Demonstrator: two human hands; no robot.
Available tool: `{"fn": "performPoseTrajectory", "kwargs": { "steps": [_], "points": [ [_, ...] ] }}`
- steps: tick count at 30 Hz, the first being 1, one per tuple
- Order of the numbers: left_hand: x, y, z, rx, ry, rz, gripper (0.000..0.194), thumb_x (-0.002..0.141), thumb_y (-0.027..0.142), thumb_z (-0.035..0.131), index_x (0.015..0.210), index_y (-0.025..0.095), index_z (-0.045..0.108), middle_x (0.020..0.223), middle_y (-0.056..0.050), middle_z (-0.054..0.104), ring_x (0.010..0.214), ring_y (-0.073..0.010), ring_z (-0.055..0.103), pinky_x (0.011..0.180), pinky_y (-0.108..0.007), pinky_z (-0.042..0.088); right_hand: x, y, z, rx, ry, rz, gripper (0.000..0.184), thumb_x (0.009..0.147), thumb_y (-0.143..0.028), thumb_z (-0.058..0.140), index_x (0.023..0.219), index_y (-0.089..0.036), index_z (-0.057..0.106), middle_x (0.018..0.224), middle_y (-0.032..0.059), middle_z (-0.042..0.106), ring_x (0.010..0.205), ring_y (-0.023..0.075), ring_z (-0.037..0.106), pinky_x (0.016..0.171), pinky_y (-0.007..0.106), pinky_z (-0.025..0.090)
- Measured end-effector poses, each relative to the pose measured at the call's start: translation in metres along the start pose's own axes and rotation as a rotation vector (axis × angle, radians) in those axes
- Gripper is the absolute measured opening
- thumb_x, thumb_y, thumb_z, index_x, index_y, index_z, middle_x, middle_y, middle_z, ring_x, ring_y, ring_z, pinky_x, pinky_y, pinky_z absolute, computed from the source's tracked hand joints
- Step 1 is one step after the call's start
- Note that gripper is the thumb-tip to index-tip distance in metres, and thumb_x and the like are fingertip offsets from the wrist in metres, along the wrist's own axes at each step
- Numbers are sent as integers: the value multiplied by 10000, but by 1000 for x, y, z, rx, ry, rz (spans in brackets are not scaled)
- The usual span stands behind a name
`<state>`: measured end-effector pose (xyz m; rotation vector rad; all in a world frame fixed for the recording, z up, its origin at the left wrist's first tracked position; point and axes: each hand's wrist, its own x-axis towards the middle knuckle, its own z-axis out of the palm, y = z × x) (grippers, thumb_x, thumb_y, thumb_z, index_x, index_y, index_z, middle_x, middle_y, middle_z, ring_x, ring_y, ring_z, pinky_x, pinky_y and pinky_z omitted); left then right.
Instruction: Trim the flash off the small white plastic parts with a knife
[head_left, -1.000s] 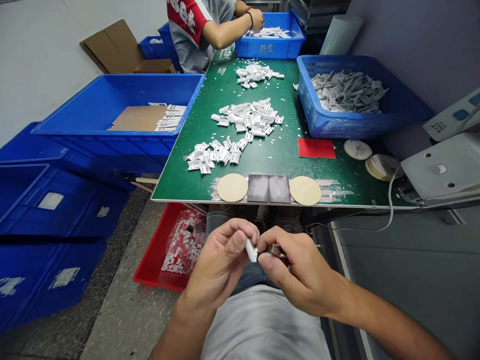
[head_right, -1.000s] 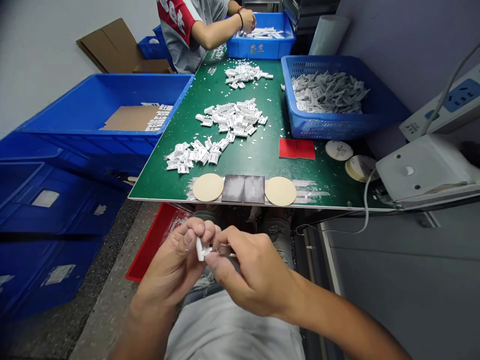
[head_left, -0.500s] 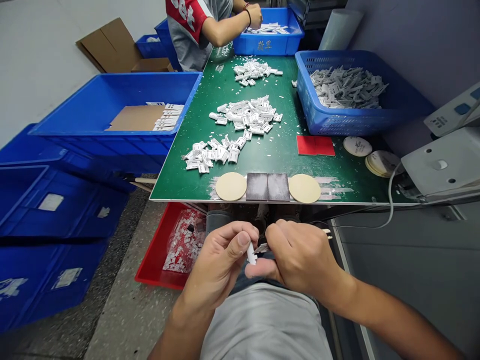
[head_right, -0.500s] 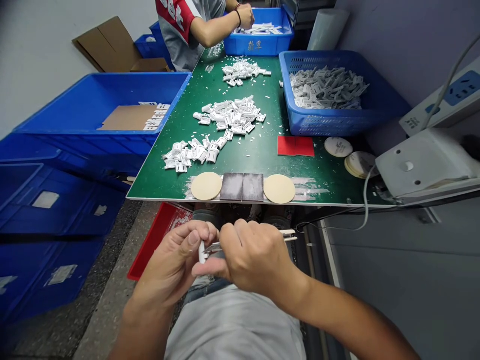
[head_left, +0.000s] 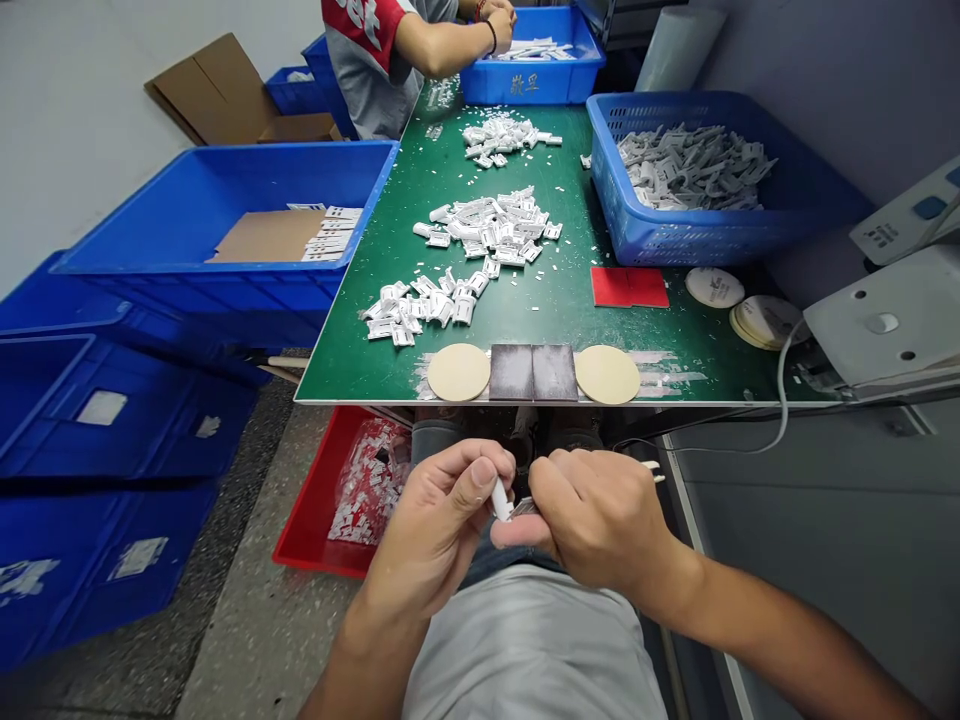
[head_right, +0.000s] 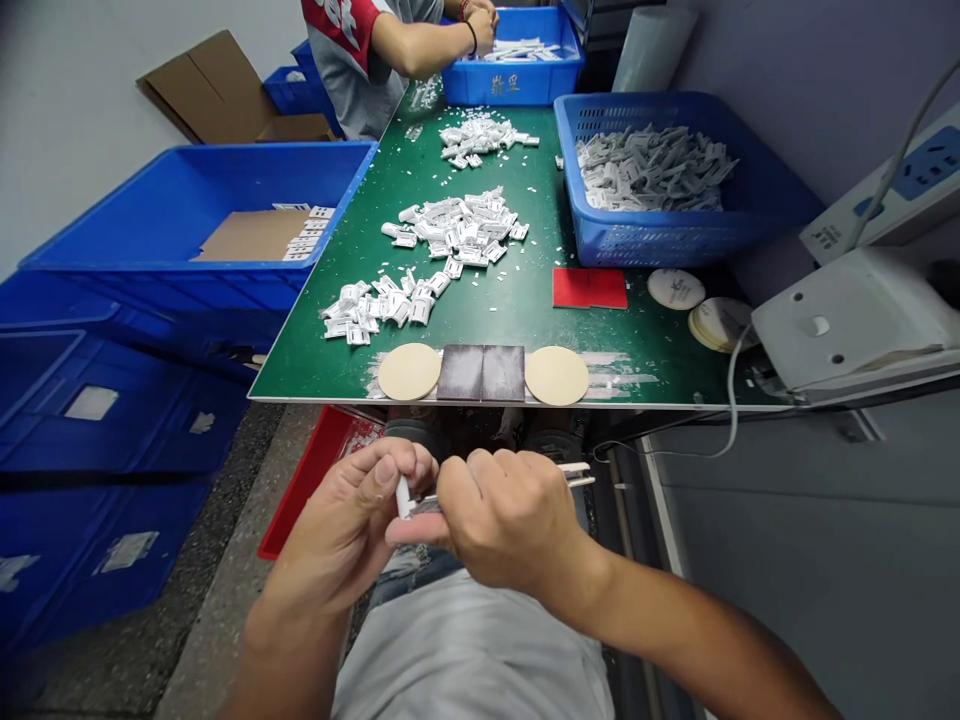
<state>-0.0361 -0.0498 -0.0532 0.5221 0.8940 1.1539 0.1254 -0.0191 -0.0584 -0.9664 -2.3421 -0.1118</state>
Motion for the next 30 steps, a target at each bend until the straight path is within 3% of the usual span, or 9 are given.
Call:
{"fn": "performPoseTrajectory", "kwargs": {
  "steps": [3, 6, 10, 12, 14, 18, 20, 26, 30],
  "points": [
    [3, 3, 1, 93, 8, 39, 132, 844, 322, 663, 812, 203, 711, 747, -9, 574, 678, -105, 494, 643, -214, 402, -7, -1, 4, 161, 3, 18, 615, 985, -565, 201, 581, -190, 473, 498, -14, 426, 460, 116, 321, 501, 307, 183],
    [28, 17, 3, 416, 98, 278, 140, 846, 341, 651, 852, 215, 711, 776, -15, 617, 705, -134, 523, 668, -240, 406, -14, -1, 7, 490, -42, 116, 632, 976, -600, 140, 583, -196, 426, 508, -31, 417, 452, 91, 354, 485, 271, 222],
    [99, 51, 4, 1175, 158, 649, 239, 900, 360, 549, 956, 188, 705, 919, -56, 642, 819, -184, 558, 761, -282, 407, -16, 4, -3, 952, -218, 384, 604, 889, -732, 266, 641, -200, 411, 565, -56, 375, 493, 83, 351, 483, 236, 249],
    [137, 67, 2, 1568, 145, 671, 244, 913, 316, 512, 978, 180, 703, 968, -74, 626, 874, -200, 543, 826, -302, 393, -18, 9, -14, 1158, -318, 479, 580, 875, -731, 330, 667, -198, 427, 588, -57, 368, 522, 87, 338, 494, 234, 251],
    [167, 79, -1, 1713, 167, 647, 190, 866, 259, 564, 934, 167, 716, 971, -104, 609, 951, -244, 507, 882, -345, 363, -26, 18, -23, 1323, -324, 530, 570, 868, -722, 367, 683, -191, 465, 600, -49, 378, 540, 94, 329, 505, 242, 247],
    [201, 94, -4, 1765, 270, 606, 194, 800, 273, 638, 938, 153, 701, 985, -142, 595, 1000, -291, 461, 906, -407, 332, -58, 49, -19, 1743, -301, 634, 538, 725, -709, 610, 715, -176, 538, 536, -65, 367, 468, 72, 283, 459, 229, 215],
    [213, 97, -1, 1764, 330, 594, 259, 811, 350, 631, 957, 145, 690, 1023, -162, 605, 1000, -301, 464, 890, -423, 335, -72, 69, -7, 1946, -299, 755, 532, 756, -727, 543, 746, -196, 526, 462, -98, 304, 367, 58, 215, 378, 211, 191],
    [234, 102, 10, 1702, 412, 560, 244, 771, 353, 668, 738, 113, 696, 897, -154, 675, 955, -289, 527, 816, -377, 367, -84, 93, 15, 1926, -128, 971, 268, 933, -490, 414, 897, -230, 463, 563, -111, 209, 399, 54, 49, 337, 173, 102],
    [205, 107, 15, 1605, 349, 634, 373, 910, 345, 448, 985, 80, 700, 942, -86, 690, 899, -201, 584, 797, -293, 393, -83, 81, 8, 1906, -75, 994, 218, 910, -436, 506, 896, -219, 505, 550, -106, 260, 414, 47, 107, 366, 169, 127]
  ]
}}
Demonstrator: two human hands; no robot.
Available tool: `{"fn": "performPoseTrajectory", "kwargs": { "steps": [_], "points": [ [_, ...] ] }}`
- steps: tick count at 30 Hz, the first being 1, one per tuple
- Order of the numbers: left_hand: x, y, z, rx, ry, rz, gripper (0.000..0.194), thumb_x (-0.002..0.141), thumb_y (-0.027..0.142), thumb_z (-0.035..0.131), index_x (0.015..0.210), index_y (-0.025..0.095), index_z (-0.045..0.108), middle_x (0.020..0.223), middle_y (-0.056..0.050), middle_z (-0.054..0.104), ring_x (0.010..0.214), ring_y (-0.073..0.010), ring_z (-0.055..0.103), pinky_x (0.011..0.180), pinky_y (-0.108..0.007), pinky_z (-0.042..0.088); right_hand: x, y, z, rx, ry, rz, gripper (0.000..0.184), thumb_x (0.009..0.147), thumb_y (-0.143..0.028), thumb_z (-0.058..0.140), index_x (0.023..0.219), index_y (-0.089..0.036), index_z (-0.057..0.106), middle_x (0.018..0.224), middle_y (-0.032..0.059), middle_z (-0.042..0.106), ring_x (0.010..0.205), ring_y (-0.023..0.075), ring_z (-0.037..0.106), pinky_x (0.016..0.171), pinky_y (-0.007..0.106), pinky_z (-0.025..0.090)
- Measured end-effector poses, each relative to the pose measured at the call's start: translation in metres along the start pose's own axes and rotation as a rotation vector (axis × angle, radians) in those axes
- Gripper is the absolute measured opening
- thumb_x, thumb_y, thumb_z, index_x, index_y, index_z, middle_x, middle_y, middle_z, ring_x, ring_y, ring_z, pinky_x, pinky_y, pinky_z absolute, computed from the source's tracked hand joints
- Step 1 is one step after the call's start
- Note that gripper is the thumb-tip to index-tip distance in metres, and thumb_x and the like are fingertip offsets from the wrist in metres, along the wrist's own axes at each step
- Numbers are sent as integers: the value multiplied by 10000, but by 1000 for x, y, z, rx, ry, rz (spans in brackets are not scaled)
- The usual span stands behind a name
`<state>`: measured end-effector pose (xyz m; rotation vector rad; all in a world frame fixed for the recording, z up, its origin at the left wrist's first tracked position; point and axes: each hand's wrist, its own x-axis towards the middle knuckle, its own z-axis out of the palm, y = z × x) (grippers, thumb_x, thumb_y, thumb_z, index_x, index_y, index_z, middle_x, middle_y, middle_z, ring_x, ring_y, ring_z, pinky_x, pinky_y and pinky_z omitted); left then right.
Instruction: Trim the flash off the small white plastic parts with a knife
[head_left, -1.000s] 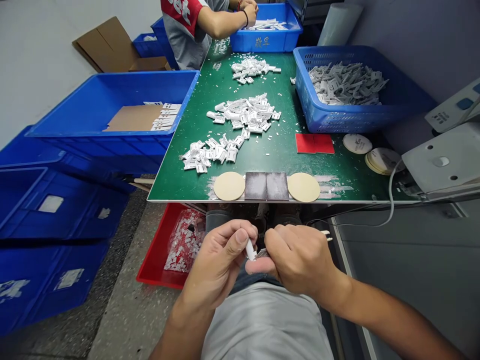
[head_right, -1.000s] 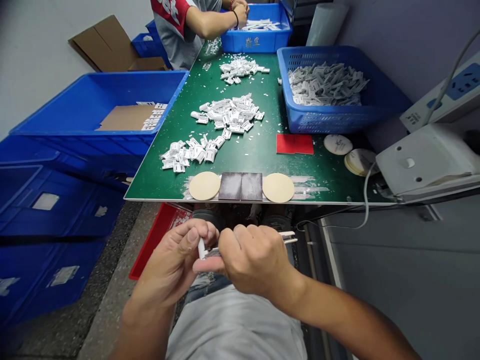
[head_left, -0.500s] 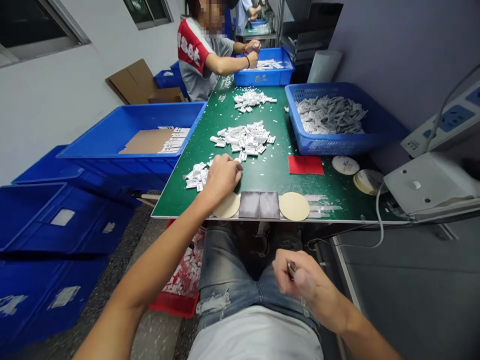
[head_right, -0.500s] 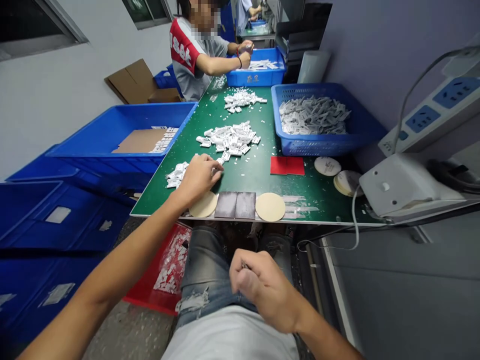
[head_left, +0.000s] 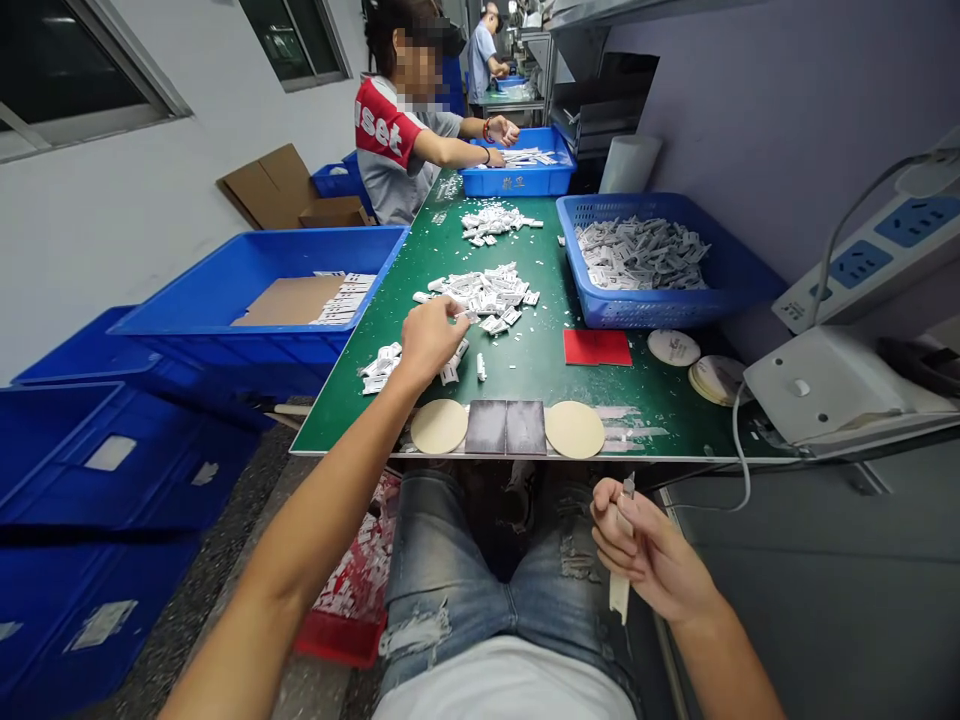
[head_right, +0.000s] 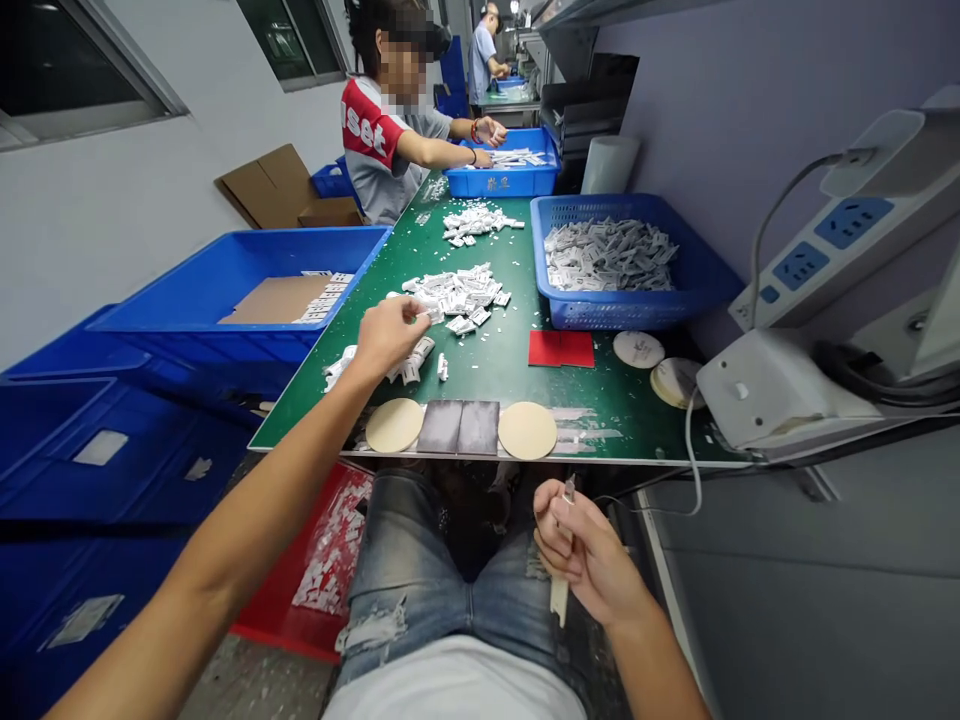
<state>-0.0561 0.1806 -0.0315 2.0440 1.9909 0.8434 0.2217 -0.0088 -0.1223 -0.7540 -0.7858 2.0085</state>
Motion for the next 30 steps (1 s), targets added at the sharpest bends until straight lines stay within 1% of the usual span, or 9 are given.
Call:
{"fn": "performPoseTrajectory", "kwargs": {
  "steps": [6, 10, 14, 17, 21, 23, 26, 28, 30],
  "points": [
    [-118, 26, -32, -354, -182, 205, 252, 919, 316, 535, 1091, 218, 691, 1024, -50, 704, 865, -175, 627, 771, -268, 464, 5, 0, 43, -435, 220, -210, 322, 865, -434, 618, 1089, -210, 559, 642, -76, 375, 501, 55, 287, 447, 189, 234],
    [-201, 20, -42, -436, -252, 200, 175, 851, 222, 650, 1026, 227, 661, 924, -22, 707, 801, -159, 634, 728, -245, 477, 15, 6, 85, -824, 8, -340, 190, 917, -342, 553, 1033, -202, 608, 732, -25, 551, 609, 87, 461, 559, 218, 347],
    [-240, -11, -49, -363, -225, 117, 43, 892, 190, 574, 887, 189, 617, 826, -37, 668, 749, -161, 607, 689, -254, 456, 29, 33, 112, -1027, -82, -558, 227, 973, -275, 435, 900, -165, 620, 753, 23, 657, 636, 106, 574, 600, 227, 392],
    [-259, -34, -49, -229, -228, 215, 198, 927, 142, 450, 772, 175, 569, 721, -43, 610, 655, -154, 556, 628, -264, 413, 36, 62, 126, -1129, -102, -724, 229, 964, -262, 430, 876, -155, 612, 690, 25, 656, 580, 123, 580, 564, 246, 387],
    [-288, -62, -46, -136, -111, 235, 227, 898, 116, 447, 719, 183, 570, 624, -19, 564, 576, -144, 509, 585, -259, 379, 34, 90, 144, -1103, -61, -737, 230, 970, -262, 427, 846, -165, 595, 667, 15, 657, 550, 118, 579, 547, 236, 395],
    [-299, -84, -49, -134, -47, 80, 282, 914, 177, 409, 668, 194, 547, 595, -13, 558, 550, -145, 516, 568, -252, 391, 30, 92, 151, -1052, -13, -760, 244, 975, -278, 422, 834, -173, 591, 653, 6, 650, 537, 111, 566, 553, 234, 392],
    [-303, -132, -61, -65, 50, -397, 381, 951, 293, 277, 691, 206, 542, 636, -36, 612, 581, -181, 589, 578, -267, 440, 25, 82, 150, -952, 104, -693, 287, 976, -295, 411, 783, -177, 588, 611, -8, 594, 524, 102, 523, 550, 234, 369],
    [-298, -160, -70, 54, -134, -656, 283, 904, 367, 403, 873, 184, 615, 722, -69, 684, 653, -252, 651, 625, -324, 471, 26, 70, 144, -844, 163, -507, 320, 980, -325, 409, 761, -177, 589, 580, -25, 538, 514, 93, 485, 524, 222, 351],
    [-290, -169, -76, 226, -244, -788, 403, 834, 420, 523, 1088, 122, 619, 805, -144, 721, 716, -349, 671, 675, -417, 478, 29, 62, 136, -713, 186, -318, 357, 982, -380, 411, 741, -180, 583, 556, -41, 488, 507, 86, 448, 501, 211, 332]
  ]
}}
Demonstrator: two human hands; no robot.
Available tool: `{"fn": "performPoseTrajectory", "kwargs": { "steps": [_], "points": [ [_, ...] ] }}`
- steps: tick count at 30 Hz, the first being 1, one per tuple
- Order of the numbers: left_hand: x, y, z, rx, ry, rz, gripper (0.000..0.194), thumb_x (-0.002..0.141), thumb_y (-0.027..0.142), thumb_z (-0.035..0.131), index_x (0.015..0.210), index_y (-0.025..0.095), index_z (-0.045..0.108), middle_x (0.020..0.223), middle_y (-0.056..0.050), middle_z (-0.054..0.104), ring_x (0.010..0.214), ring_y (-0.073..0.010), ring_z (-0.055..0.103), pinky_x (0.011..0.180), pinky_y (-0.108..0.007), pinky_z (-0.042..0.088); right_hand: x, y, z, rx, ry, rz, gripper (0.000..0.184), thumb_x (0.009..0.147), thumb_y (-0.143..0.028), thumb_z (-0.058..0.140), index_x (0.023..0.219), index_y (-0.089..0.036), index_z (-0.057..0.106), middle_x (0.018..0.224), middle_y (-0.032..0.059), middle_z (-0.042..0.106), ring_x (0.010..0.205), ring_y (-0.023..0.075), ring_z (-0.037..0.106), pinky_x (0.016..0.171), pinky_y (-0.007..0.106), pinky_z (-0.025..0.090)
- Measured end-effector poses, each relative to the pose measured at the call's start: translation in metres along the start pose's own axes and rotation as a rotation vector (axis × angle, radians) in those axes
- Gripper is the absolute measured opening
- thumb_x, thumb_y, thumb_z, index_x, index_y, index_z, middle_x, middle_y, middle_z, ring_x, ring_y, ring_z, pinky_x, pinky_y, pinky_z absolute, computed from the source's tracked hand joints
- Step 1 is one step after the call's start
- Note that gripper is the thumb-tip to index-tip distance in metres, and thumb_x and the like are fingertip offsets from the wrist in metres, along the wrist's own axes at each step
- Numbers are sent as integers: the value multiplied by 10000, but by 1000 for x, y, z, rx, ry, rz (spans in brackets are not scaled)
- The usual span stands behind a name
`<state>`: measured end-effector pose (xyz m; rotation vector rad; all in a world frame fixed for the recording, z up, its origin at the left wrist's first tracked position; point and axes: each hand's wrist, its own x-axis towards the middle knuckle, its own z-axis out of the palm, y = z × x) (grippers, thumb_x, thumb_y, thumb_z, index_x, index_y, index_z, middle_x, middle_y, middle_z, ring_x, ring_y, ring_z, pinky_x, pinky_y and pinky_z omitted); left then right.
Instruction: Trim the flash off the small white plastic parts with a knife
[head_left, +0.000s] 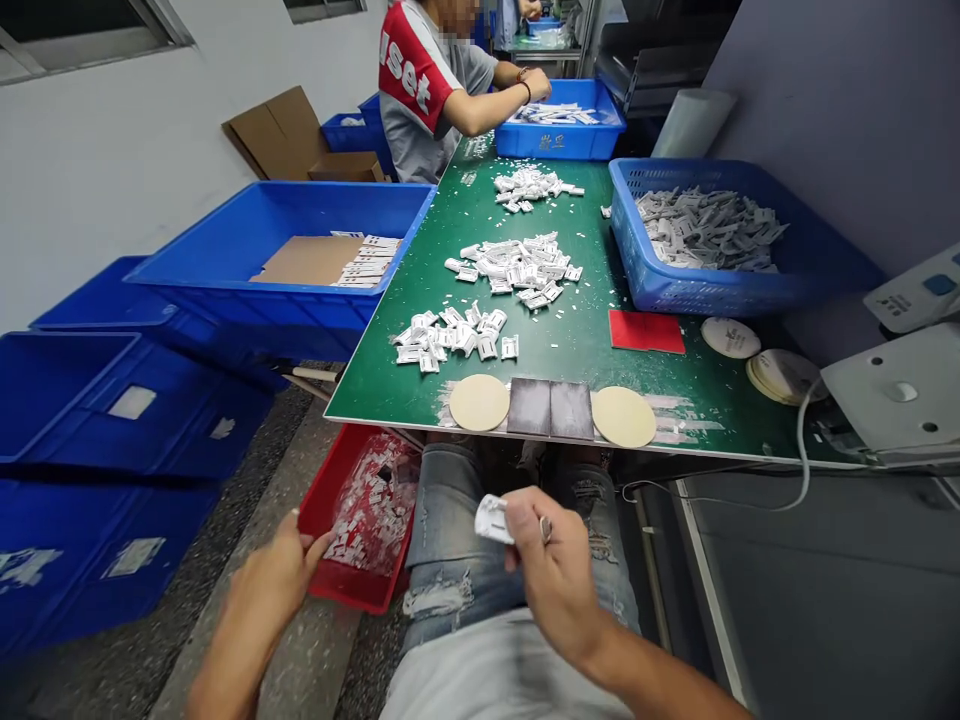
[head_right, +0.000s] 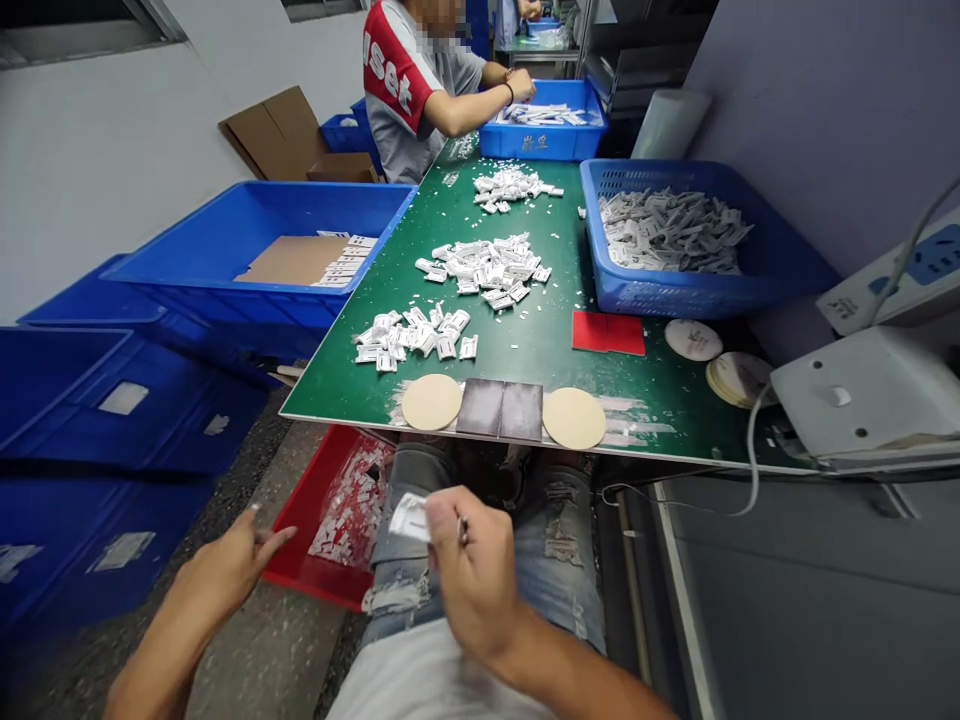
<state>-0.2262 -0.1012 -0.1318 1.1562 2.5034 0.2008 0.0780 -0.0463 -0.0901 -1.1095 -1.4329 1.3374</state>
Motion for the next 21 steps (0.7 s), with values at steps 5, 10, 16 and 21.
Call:
{"fn": "performPoseTrajectory", "kwargs": {
  "steps": [5, 10, 16, 21],
  "points": [
    [-42, 72, 0, -438, 42, 141, 491, 868, 497, 512, 1270, 226, 589, 1127, -135, 704, 1014, -321, 649, 893, -429, 469, 6, 7, -1, 101, -16, 142, 383, 963, -451, 445, 742, -176, 594, 552, -48, 487, 532, 85, 443, 531, 211, 339],
    [-93, 150, 21, -1080, -298, 321, 318, 770, 355, 719, 1049, 202, 720, 1056, -89, 726, 969, -241, 664, 863, -303, 507, -2, 4, 1, -26, -33, 59, 356, 958, -415, 466, 733, -172, 595, 581, -40, 513, 521, 80, 450, 509, 210, 332],
    [-87, 168, 20, -1394, -370, 221, 283, 864, 299, 627, 1125, 201, 667, 805, -19, 673, 738, -122, 614, 727, -221, 496, 4, -12, -36, -333, -141, -195, 338, 919, -457, 524, 1064, -159, 590, 714, -12, 577, 567, 98, 483, 526, 214, 364],
    [-89, 175, 11, -1428, -442, 269, 162, 788, 245, 709, 938, 195, 671, 706, 5, 647, 598, -104, 577, 554, -194, 481, 14, -19, -52, -829, -159, -595, 506, 947, -585, 361, 840, -146, 589, 680, 30, 570, 582, 139, 485, 556, 272, 334]
  ]
}}
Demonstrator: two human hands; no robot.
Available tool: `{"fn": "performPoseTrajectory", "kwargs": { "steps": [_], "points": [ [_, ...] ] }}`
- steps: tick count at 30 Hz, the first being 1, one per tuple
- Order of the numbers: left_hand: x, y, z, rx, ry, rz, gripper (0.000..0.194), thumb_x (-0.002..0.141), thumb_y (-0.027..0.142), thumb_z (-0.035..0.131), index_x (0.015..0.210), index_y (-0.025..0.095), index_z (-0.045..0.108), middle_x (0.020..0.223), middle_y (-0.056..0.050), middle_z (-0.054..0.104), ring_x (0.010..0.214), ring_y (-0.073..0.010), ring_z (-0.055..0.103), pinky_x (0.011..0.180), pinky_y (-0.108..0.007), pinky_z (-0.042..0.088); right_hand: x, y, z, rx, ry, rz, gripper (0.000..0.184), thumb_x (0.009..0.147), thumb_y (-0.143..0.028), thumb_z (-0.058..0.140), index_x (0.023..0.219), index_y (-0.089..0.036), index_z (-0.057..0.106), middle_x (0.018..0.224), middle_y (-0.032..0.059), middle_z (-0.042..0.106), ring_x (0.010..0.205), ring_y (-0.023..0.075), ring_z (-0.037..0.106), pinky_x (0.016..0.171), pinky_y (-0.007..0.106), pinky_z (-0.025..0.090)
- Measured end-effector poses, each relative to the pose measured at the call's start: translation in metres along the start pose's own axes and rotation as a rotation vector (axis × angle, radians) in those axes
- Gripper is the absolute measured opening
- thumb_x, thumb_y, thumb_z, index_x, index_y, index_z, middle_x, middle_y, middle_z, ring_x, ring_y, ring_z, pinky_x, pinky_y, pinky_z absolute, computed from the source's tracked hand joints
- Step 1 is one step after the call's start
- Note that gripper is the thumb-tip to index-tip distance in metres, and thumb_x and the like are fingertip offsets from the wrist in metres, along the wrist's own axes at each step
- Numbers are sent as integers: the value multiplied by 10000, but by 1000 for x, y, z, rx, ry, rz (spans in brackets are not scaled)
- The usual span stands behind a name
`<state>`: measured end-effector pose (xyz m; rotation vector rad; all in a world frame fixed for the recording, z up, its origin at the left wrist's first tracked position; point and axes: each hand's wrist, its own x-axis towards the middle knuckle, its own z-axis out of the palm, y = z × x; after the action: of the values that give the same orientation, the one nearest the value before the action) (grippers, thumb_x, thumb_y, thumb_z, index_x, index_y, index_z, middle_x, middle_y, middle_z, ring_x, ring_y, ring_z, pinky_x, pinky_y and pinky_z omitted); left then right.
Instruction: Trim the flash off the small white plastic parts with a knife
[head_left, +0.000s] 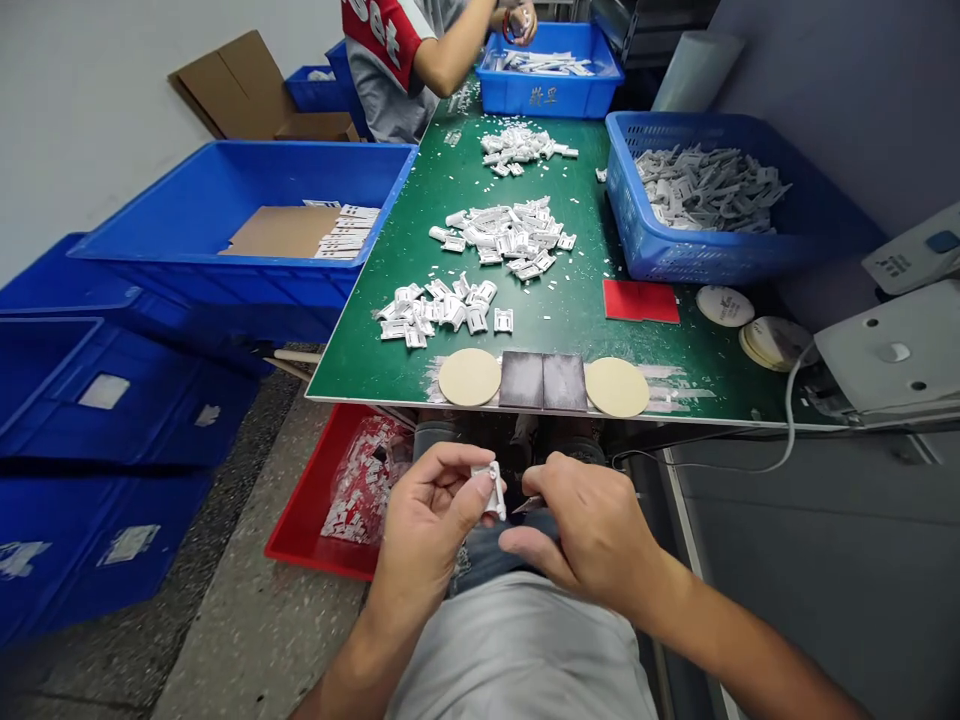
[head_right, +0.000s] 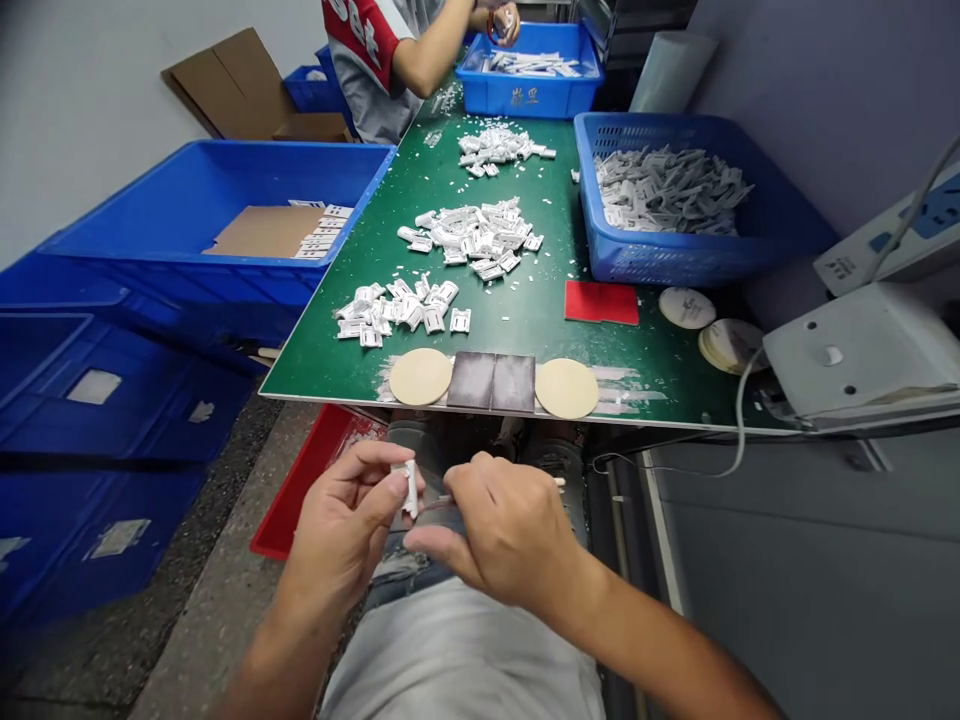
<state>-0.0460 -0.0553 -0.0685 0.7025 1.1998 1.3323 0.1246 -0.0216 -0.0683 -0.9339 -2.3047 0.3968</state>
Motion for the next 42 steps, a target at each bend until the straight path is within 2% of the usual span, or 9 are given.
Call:
{"fn": "performPoseTrajectory", "kwargs": {
  "steps": [3, 8, 19, 32, 35, 37, 40, 42],
  "points": [
    [-2, 1, 3, 59, 31, -27, 177, 735, 257, 751, 871, 162, 688, 641, 1, 633, 529, -95, 551, 495, -186, 465, 3, 1, 0, -196, 6, -70, 579, 941, -631, 297, 701, -171, 554, 582, 8, 498, 508, 133, 412, 498, 293, 245],
    [-1, -2, 1, 101, 63, -52, 214, 694, 280, 781, 843, 151, 698, 632, -10, 645, 525, -99, 561, 472, -180, 462, 4, 3, 0, -344, 0, -61, 625, 934, -660, 226, 629, -190, 504, 553, 6, 440, 500, 138, 347, 501, 316, 182],
    [1, 1, 1, 122, 70, -63, 222, 688, 277, 788, 838, 136, 703, 611, -8, 649, 496, -84, 559, 470, -164, 468, 1, 4, 5, -358, 10, -56, 604, 939, -644, 215, 631, -200, 483, 553, 0, 413, 495, 148, 298, 500, 320, 158],
    [1, 0, 5, 122, 109, -63, 228, 684, 289, 784, 833, 137, 700, 639, -11, 643, 507, -85, 547, 464, -169, 462, -4, 4, 10, -322, 31, -61, 588, 968, -591, 250, 597, -194, 476, 525, -3, 421, 479, 128, 313, 502, 319, 168],
    [-2, 0, 7, 145, 115, -41, 213, 714, 289, 767, 858, 147, 697, 643, 0, 623, 514, -84, 541, 474, -169, 465, -4, 6, 11, -175, 37, -61, 593, 975, -583, 230, 611, -190, 485, 528, -10, 438, 469, 114, 338, 494, 303, 201],
    [-4, 1, 8, 199, 103, 0, 179, 748, 267, 748, 892, 171, 699, 699, -3, 638, 585, -98, 580, 538, -177, 494, -4, 5, 10, 75, -8, -8, 551, 963, -596, 292, 672, -180, 508, 568, -18, 474, 487, 99, 382, 497, 270, 253],
    [-7, 4, 9, 187, 24, 58, 171, 789, 244, 721, 958, 218, 705, 899, -31, 682, 797, -139, 634, 715, -213, 518, -1, -1, 6, 544, -150, 225, 403, 977, -493, 388, 762, -179, 520, 609, -46, 460, 517, 79, 390, 508, 219, 306],
    [-7, 4, 9, 69, -78, 27, 144, 819, 262, 691, 959, 231, 705, 1041, -51, 670, 834, -150, 626, 704, -223, 508, 1, -6, 1, 768, -248, 384, 370, 997, -425, 359, 769, -186, 527, 583, -63, 403, 507, 76, 351, 494, 207, 301]
  ]
}}
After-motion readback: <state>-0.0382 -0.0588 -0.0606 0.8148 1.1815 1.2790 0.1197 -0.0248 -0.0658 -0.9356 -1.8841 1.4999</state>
